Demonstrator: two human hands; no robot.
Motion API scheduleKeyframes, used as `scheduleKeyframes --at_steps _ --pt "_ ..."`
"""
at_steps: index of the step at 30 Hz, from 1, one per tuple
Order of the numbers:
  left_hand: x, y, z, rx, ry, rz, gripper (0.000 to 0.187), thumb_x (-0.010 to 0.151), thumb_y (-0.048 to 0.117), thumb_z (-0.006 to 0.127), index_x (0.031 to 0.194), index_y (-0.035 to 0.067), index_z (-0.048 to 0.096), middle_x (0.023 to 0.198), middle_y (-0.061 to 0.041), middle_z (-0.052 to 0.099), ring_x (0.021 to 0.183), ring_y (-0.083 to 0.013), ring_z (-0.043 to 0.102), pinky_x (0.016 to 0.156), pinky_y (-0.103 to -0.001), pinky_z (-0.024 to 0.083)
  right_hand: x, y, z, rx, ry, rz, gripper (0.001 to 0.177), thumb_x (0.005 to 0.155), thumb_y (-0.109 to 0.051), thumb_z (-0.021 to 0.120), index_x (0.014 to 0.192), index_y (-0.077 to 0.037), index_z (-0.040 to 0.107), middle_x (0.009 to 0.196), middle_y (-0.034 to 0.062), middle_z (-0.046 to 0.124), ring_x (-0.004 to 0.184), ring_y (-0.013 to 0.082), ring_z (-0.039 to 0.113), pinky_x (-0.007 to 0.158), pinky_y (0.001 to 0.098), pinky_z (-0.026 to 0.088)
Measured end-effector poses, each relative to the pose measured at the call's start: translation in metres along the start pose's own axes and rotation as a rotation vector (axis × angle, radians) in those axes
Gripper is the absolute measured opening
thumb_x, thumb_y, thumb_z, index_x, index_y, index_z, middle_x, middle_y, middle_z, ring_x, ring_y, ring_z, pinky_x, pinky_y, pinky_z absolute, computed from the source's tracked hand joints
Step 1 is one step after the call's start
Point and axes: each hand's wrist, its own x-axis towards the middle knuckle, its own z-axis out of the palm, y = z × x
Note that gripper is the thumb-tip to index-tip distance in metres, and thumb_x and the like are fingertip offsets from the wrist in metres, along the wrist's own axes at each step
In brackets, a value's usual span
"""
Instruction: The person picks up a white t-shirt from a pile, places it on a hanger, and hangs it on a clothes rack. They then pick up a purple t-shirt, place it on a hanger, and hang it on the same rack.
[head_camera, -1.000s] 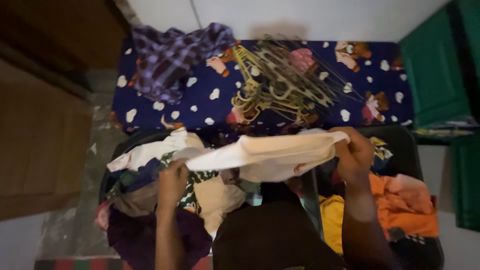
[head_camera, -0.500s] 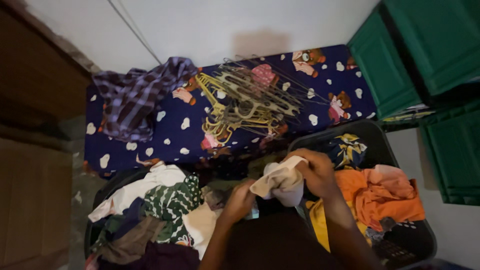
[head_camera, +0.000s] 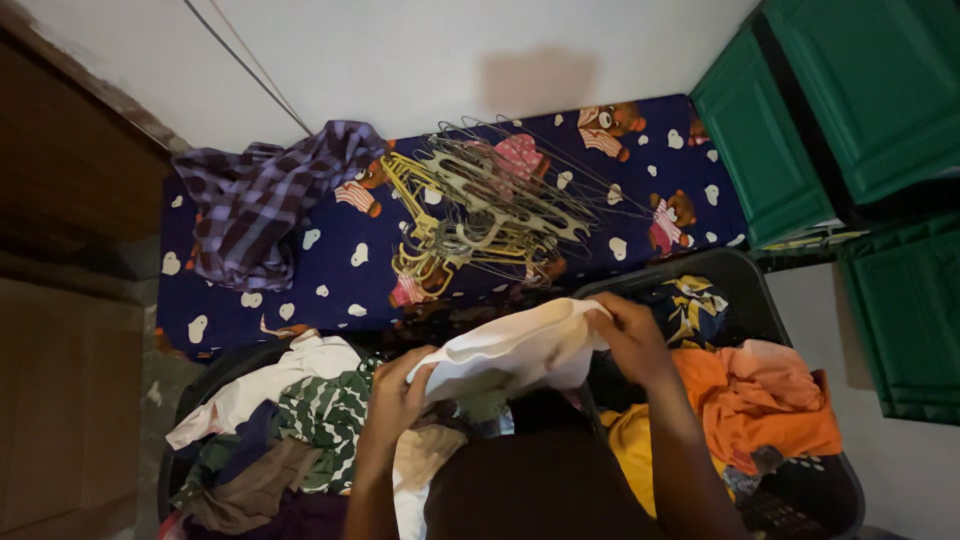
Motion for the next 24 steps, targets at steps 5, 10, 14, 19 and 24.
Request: scheduleKeyframes --at_steps 5,10,14,19,24 --pt "0.016 0.016 0.0 -0.008 -0.027 0.034 0.018 0.091 0.003 0.069 0.108 -0.003 0.074 0.099 -0.018 0.078 0.085 -0.0257 0.078 0.069 -0.031 0.06 0.021 0.028 -0.008 -0.166 -0.118 0.039 0.026 0.098 -0.023 0.064 0.108 -0.001 0.073 0.081 0.0063 0.071 0.074 0.0113 0.06 0.068 0.0294 0.05" --pt "0.034 0.02 0.002 0.02 -0.044 -0.035 0.02 0.089 -0.001 0.067 0.108 -0.001 0.075 0.089 -0.016 0.076 0.069 -0.0226 0.075 0.062 -0.031 0.056 0.051 0.053 -0.018 -0.185 -0.239 -0.021 0.024 0.095 -0.023 0.068 0.102 0.0 0.074 0.084 0.0078 0.074 0.076 0.0138 0.065 0.072 0.0306 0.054" --pt "0.046 0.021 0.005 0.045 -0.052 -0.094 0.022 0.087 -0.002 0.068 0.108 0.0 0.077 0.084 -0.016 0.075 0.067 -0.0241 0.073 0.062 -0.032 0.054 0.086 0.074 -0.027 -0.343 -0.411 0.025 0.023 0.089 -0.022 0.074 0.102 -0.004 0.077 0.088 0.0095 0.077 0.079 0.0167 0.07 0.075 0.0319 0.055" --pt "0.057 0.006 0.015 -0.023 -0.062 -0.034 0.021 0.088 -0.003 0.067 0.107 -0.001 0.075 0.094 -0.016 0.077 0.08 -0.0252 0.077 0.072 -0.031 0.057 0.148 0.116 -0.041 -0.221 -0.273 0.103 0.025 0.088 -0.022 0.071 0.107 -0.007 0.076 0.095 0.0085 0.08 0.089 0.0164 0.074 0.083 0.0316 0.057" --pt "0.065 -0.007 0.023 -0.009 -0.096 -0.072 0.019 0.088 -0.001 0.069 0.104 0.0 0.077 0.099 -0.015 0.08 0.085 -0.0252 0.079 0.075 -0.032 0.059 0.223 0.154 -0.045 -0.5 0.245 -0.178 0.041 0.093 -0.024 0.077 0.128 -0.005 0.068 0.129 0.0176 0.068 0.123 0.033 0.063 0.105 0.0412 0.049"
